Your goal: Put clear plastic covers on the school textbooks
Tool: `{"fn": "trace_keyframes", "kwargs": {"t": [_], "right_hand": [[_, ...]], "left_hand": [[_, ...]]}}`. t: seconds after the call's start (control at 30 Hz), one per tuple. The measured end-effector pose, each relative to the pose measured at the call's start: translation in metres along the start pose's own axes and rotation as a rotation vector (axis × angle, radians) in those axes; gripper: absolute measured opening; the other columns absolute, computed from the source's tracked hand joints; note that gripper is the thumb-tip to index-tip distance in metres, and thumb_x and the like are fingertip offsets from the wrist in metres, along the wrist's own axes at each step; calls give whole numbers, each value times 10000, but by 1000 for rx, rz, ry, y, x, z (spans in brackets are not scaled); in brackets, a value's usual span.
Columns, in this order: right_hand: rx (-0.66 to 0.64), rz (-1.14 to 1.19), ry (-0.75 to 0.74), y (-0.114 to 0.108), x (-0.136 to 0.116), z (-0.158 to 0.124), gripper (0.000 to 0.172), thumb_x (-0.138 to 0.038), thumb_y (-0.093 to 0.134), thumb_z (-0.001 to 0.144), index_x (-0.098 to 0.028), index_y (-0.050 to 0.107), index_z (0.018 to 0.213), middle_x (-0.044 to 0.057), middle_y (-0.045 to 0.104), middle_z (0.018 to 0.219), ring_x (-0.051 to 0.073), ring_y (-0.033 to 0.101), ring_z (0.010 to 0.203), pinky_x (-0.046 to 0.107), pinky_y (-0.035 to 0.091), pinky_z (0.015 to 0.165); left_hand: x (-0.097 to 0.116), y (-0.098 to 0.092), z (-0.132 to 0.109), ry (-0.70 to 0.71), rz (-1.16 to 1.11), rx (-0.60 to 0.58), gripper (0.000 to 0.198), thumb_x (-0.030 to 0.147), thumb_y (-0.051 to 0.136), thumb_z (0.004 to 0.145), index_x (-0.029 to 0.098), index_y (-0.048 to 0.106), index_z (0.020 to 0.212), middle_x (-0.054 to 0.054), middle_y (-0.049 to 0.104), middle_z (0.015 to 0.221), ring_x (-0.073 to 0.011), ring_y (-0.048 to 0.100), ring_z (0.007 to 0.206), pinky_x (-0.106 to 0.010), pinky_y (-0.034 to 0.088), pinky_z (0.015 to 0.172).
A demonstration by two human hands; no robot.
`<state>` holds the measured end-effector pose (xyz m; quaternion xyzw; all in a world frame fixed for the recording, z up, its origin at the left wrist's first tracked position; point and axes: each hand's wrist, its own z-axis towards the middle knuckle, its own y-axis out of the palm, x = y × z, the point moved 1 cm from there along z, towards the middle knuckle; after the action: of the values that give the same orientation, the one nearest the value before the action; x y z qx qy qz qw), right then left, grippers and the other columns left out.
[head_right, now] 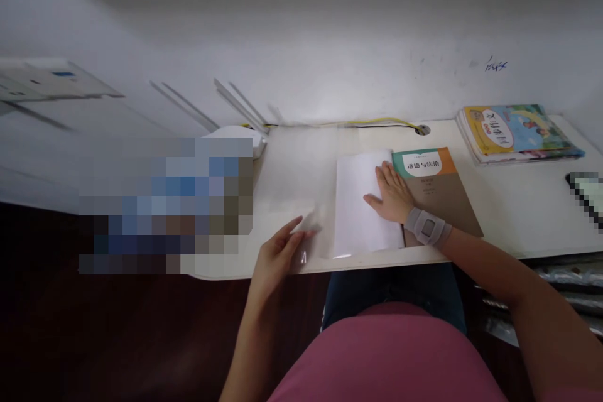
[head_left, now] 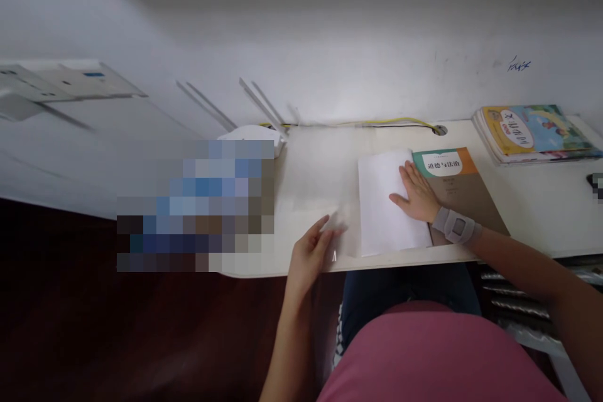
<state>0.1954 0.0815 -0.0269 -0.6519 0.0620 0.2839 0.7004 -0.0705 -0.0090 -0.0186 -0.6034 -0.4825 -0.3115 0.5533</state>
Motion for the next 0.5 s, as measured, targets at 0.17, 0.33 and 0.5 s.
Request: {"fn": "trace_keyframes", "kwargs": {"t": [0.17,0.33,0.5], "right_hand": [[-18,-5,-2,2,0,2,838,-623,395,845,-81,216,1457,168,125,1544,307,81,1419,482,174,1130],[-44,-48,33,2,2,2,820,-572,423,855,-32,232,1443,203,107,1537,316,63,1419,480,169,1130],[-47,-22,-79,-1,1,0,847,-658,372,840,-79,246,1446,176,114,1543,297,50,1423,483,171,1130]], "left_hand": [[-3,2,1,6,4,26,747,592,548,745,103,488,1306,-94,730,945,-235,651,929,-368,475,855],[-7,2,0,24,-28,106,677,565,537,763,113,527,1267,-96,731,937,-239,652,928,-372,480,851],[-4,4,-2,41,57,117,683,549,529,772,108,500,1294,-83,732,928,-225,654,899,-368,476,856]]}}
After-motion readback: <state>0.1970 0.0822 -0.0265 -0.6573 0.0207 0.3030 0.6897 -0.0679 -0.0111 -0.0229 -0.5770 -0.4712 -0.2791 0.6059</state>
